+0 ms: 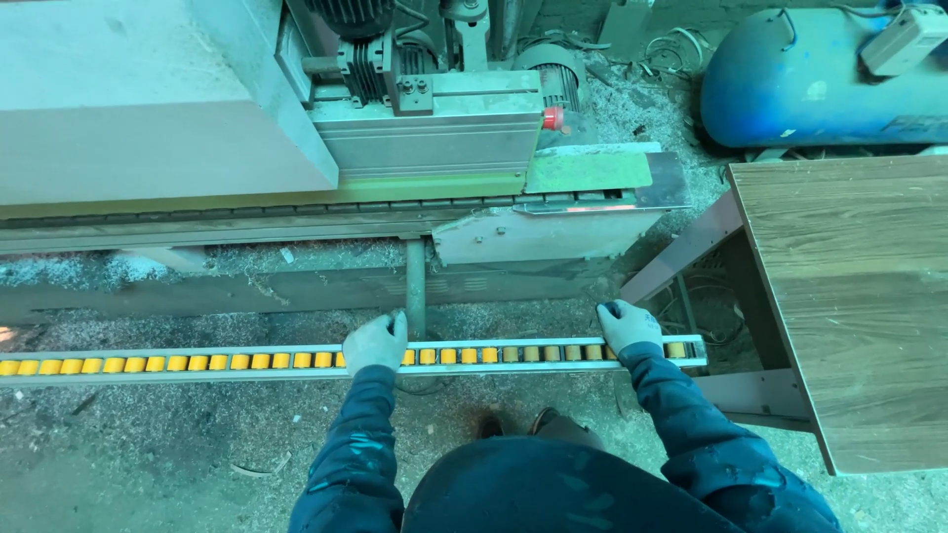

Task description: Picking up wooden boards from a stack and feeding them into a processing machine in a workshop.

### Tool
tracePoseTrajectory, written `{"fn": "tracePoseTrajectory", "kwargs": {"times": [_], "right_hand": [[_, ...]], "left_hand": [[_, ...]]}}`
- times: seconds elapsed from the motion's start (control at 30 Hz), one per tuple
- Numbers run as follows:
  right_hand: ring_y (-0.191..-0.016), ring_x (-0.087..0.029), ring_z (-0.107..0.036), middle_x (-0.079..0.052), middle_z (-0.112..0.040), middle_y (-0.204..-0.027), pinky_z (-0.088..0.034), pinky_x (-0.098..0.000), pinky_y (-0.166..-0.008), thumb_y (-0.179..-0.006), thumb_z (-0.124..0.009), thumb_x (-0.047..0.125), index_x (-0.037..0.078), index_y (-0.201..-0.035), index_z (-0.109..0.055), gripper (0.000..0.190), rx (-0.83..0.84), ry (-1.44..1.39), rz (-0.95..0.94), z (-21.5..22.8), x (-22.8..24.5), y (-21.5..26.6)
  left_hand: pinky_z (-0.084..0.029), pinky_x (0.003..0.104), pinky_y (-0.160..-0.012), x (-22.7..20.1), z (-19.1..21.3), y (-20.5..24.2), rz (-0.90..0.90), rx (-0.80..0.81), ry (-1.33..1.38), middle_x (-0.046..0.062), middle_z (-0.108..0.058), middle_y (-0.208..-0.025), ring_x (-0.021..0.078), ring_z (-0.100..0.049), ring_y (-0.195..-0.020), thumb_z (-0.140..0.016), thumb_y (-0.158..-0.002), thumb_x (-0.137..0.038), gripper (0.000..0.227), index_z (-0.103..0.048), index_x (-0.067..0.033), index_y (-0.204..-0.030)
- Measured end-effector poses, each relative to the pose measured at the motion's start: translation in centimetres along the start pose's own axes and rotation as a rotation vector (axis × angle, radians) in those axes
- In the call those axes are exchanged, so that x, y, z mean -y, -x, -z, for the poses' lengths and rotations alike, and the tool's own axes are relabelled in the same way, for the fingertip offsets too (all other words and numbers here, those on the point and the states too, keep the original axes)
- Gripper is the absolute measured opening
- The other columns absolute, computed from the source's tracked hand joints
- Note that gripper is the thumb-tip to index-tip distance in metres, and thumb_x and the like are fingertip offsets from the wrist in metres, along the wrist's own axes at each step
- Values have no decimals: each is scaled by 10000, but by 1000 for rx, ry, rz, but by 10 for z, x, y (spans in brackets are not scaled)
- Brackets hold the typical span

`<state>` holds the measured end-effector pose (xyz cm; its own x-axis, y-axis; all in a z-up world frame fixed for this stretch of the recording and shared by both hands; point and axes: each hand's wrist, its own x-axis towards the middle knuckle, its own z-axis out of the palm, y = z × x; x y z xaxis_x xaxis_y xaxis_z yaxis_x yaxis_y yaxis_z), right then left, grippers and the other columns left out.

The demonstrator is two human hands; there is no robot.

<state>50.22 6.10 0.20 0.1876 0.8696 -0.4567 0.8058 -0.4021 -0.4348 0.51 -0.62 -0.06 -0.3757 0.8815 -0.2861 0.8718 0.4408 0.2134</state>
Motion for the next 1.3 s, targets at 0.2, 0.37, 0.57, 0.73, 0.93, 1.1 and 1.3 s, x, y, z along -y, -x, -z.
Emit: {"fn": "tracePoseTrajectory", "kwargs": {"times": [0.2, 0.37, 0.57, 0.73, 0.93, 1.1, 1.3], "right_hand": [[-1448, -466, -738, -182, -865, -1417, -560, -628, -1225, -1154, -648, 606, 204, -1355, -873, 503, 1, -18, -24, 3, 9, 5], [-1434, -421, -754, -144, -875, -1398, -576, -580, -1220, -1155, -646, 603, 216, -1320, -881, 482, 26, -42, -55, 8, 12, 8], [-1434, -411, -751, -125, -880, -1378, -572, -575, -1231, -1160, -643, 616, 234, -1309, -880, 474, 37, -48, -54, 7, 9, 6], [-1368, -407, -786, -129, -893, -1292, -584, -555, -1200, -1157, -652, 607, 228, -1241, -894, 457, 17, -41, -55, 6, 10, 6], [-1318, -433, -799, -157, -892, -1228, -585, -588, -1156, -1154, -667, 582, 197, -1191, -885, 444, -18, -66, -22, 4, 10, 9], [-1314, -403, -804, -144, -889, -1241, -597, -560, -1147, -1175, -661, 541, 203, -1201, -883, 405, 11, -47, -41, 8, 12, 8], [-1349, -412, -792, -144, -889, -1263, -594, -574, -1158, -1165, -652, 591, 226, -1218, -879, 433, 16, -27, -48, 3, 7, 2]], "left_hand": [[-685, 473, -1067, 2, 1, 1, -19, -22, 3, 56, -922, -1182, 290, -859, -1184, -480, -1178, -696, 602, -912, -282, -1247], [-688, 453, -976, 8, -13, -3, -31, -101, 7, 60, -906, -1051, 277, -861, -1053, -478, -1171, -709, 620, -901, -261, -1101], [-683, 456, -914, 11, -18, -3, -48, -140, 20, 80, -890, -992, 288, -855, -999, -485, -1180, -674, 611, -875, -234, -1017], [-687, 465, -912, 15, -21, -5, -62, -144, 23, 108, -878, -972, 313, -847, -964, -497, -1194, -655, 606, -868, -209, -1020], [-683, 461, -875, 13, -22, -3, -51, -189, 15, 92, -883, -960, 294, -852, -948, -512, -1182, -656, 602, -879, -210, -1011], [-663, 435, -791, 18, -33, -7, -121, -286, 33, 75, -825, -836, 261, -802, -798, -557, -1195, -622, 584, -828, -206, -886], [-657, 470, -789, 18, -43, -10, -115, -377, 30, 83, -805, -778, 293, -793, -781, -584, -1166, -599, 581, -802, -184, -823]]}}
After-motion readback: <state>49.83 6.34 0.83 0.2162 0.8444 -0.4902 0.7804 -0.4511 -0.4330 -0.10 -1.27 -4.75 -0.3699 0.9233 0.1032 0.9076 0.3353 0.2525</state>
